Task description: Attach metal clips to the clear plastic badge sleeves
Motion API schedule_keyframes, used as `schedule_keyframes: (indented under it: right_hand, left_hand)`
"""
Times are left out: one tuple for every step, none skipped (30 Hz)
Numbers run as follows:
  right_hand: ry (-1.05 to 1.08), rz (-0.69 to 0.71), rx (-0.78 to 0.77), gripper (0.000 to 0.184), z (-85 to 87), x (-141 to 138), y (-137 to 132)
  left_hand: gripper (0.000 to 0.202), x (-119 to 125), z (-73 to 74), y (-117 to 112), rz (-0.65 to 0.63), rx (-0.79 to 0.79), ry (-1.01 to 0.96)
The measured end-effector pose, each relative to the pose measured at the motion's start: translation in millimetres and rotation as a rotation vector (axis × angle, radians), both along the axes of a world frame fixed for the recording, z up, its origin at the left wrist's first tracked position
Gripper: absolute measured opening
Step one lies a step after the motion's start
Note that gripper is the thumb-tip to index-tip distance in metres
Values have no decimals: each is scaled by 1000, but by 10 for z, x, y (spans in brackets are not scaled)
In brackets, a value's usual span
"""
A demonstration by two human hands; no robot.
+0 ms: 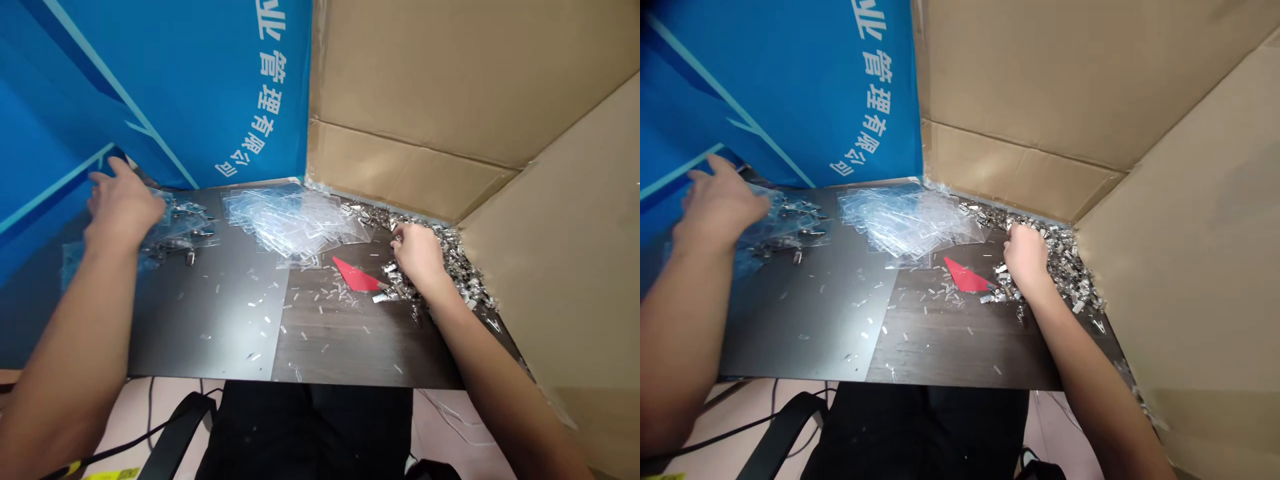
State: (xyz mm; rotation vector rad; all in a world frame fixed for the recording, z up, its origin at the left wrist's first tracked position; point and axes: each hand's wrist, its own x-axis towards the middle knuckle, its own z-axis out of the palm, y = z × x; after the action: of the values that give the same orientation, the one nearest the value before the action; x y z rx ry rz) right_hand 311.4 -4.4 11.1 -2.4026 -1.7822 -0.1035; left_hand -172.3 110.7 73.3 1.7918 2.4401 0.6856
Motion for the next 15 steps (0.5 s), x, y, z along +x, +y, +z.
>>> schedule_keyframes:
  right_hand:
    - [4,8,23,28,-22,17,0]
    - [11,10,50,27,-45,33,1]
    - [17,11,77,27,-66,47,2]
    - [25,9,101,27,-85,59,3]
    - [29,6,119,27,-101,68,5]
    - [32,4,131,27,-113,75,7]
    - [36,4,141,27,-122,81,9]
    - [42,7,150,26,-129,86,12]
    - [49,13,160,26,-133,90,14]
    - [59,20,172,26,-136,94,17]
    - [69,27,186,25,-139,97,19]
    - [80,33,203,26,-142,100,21]
    - [90,37,221,26,-145,102,22]
    - [99,39,238,27,-149,104,22]
    - [106,40,252,28,-152,104,21]
  left_hand:
    - [112,-24,4,1,74,-60,-8]
    - [108,-40,15,0,128,-114,-12]
    - [103,-50,31,-2,183,-160,-16]
    - [100,-61,48,-1,188,-194,-18]
    - [99,-75,61,5,186,-221,-20]
    - [98,-95,68,17,187,-246,-26]
    - [97,-121,67,34,190,-264,-32]
    - [98,-153,59,55,192,-274,-39]
    - [99,-187,42,80,198,-278,-46]
    - [101,-225,19,106,201,-273,-54]
    - [102,-263,-10,134,201,-265,-65]
    - [103,-302,-43,162,195,-256,-83]
    - [104,-342,-76,190,179,-242,-104]
    - [104,-382,-109,217,149,-219,-129]
    - [103,-423,-138,240,97,-184,-154]
